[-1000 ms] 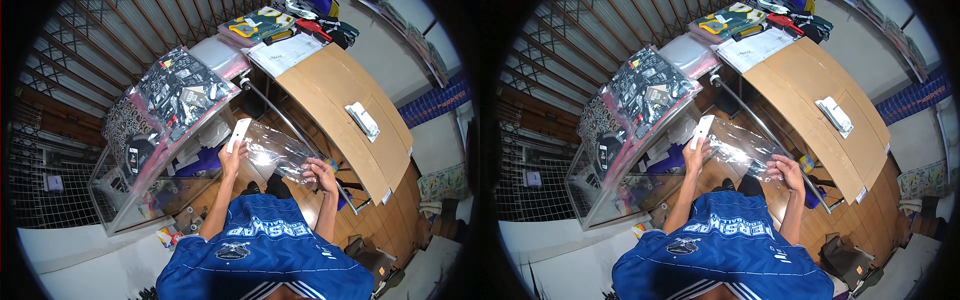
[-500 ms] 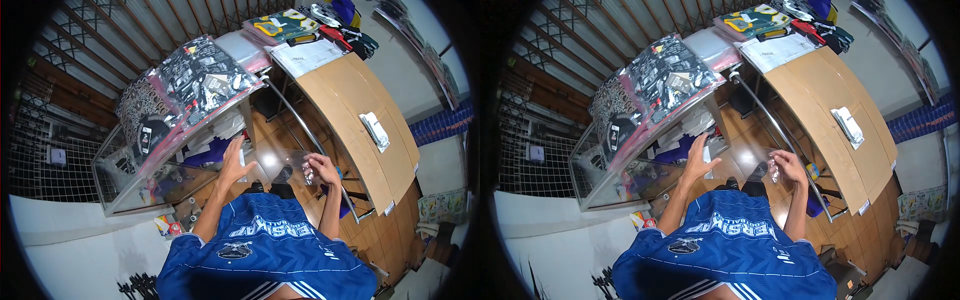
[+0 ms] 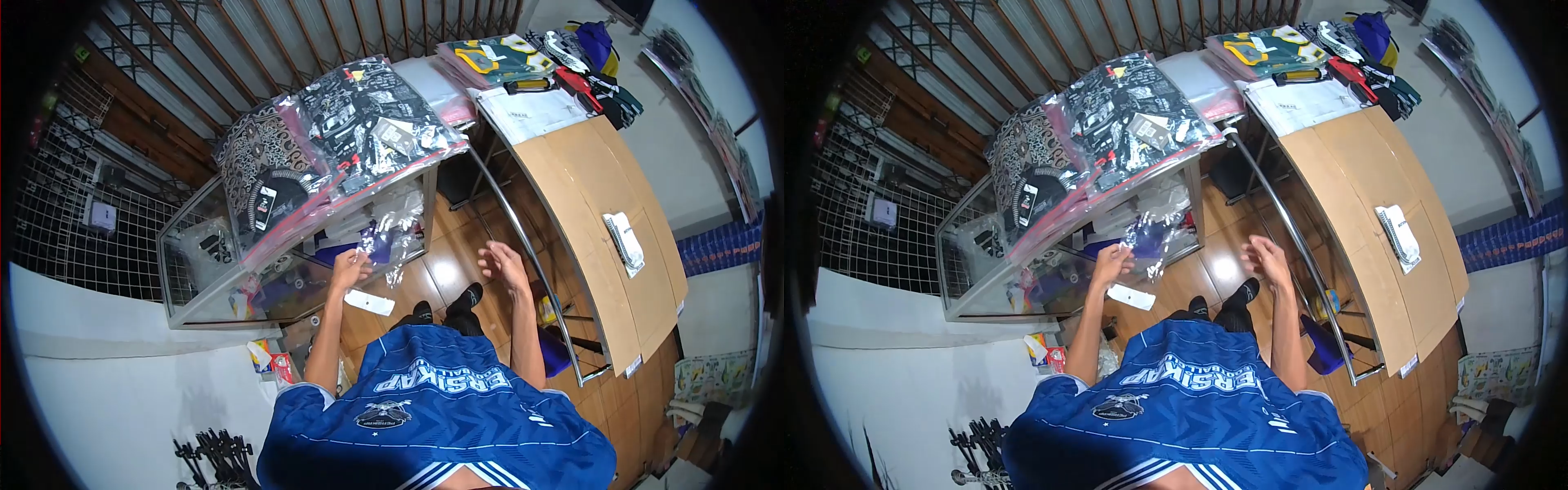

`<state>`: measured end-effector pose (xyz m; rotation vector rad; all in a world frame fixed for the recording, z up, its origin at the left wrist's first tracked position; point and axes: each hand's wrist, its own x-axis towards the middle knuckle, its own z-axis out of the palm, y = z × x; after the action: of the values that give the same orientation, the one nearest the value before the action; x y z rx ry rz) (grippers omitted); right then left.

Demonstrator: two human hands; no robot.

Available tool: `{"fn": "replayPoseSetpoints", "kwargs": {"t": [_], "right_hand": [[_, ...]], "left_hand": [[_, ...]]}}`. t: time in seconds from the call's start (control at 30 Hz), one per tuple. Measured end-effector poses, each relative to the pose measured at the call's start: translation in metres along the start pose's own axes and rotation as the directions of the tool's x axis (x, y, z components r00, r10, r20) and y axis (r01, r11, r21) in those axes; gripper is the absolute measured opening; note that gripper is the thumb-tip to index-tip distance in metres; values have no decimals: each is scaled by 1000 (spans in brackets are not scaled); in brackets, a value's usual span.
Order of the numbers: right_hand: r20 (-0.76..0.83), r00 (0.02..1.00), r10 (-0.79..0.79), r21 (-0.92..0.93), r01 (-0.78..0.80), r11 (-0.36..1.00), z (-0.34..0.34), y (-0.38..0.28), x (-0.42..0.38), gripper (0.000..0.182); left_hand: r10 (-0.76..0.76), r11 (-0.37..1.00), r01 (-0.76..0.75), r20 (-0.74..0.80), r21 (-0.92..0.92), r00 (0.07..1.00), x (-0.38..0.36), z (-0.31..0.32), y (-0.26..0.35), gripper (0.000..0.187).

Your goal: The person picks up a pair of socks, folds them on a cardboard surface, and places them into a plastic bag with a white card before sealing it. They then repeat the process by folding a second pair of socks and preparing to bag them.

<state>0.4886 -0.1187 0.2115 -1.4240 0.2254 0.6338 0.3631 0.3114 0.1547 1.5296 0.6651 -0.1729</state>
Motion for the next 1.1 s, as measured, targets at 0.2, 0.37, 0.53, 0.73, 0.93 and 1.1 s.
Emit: {"fn": "replayPoseSetpoints", "kwargs": {"t": [0.2,0.37,0.53,0.73,0.93,1.1], "right_hand": [[-114,980,166,37,-163,986,-25,78,-17,40],[-201,949,243,70,-234,970,-36,103,-41,38],[-293,912,287,118,-264,957,-45,119,-62,37],[-371,866,335,180,-286,941,-56,135,-83,32],[-374,846,380,173,-339,925,-61,145,-86,33],[-338,863,376,139,-350,927,-59,139,-66,32]], "left_hand": [[15,962,-80,-244,-262,970,20,-2,3,31],[99,863,-222,-279,-454,955,114,19,18,32],[746,593,-416,-275,690,607,215,39,5,48],[622,715,-387,-279,582,732,241,56,15,47],[593,608,-307,-162,732,789,257,50,31,44],[653,508,-339,-97,792,751,246,35,20,42]]}}
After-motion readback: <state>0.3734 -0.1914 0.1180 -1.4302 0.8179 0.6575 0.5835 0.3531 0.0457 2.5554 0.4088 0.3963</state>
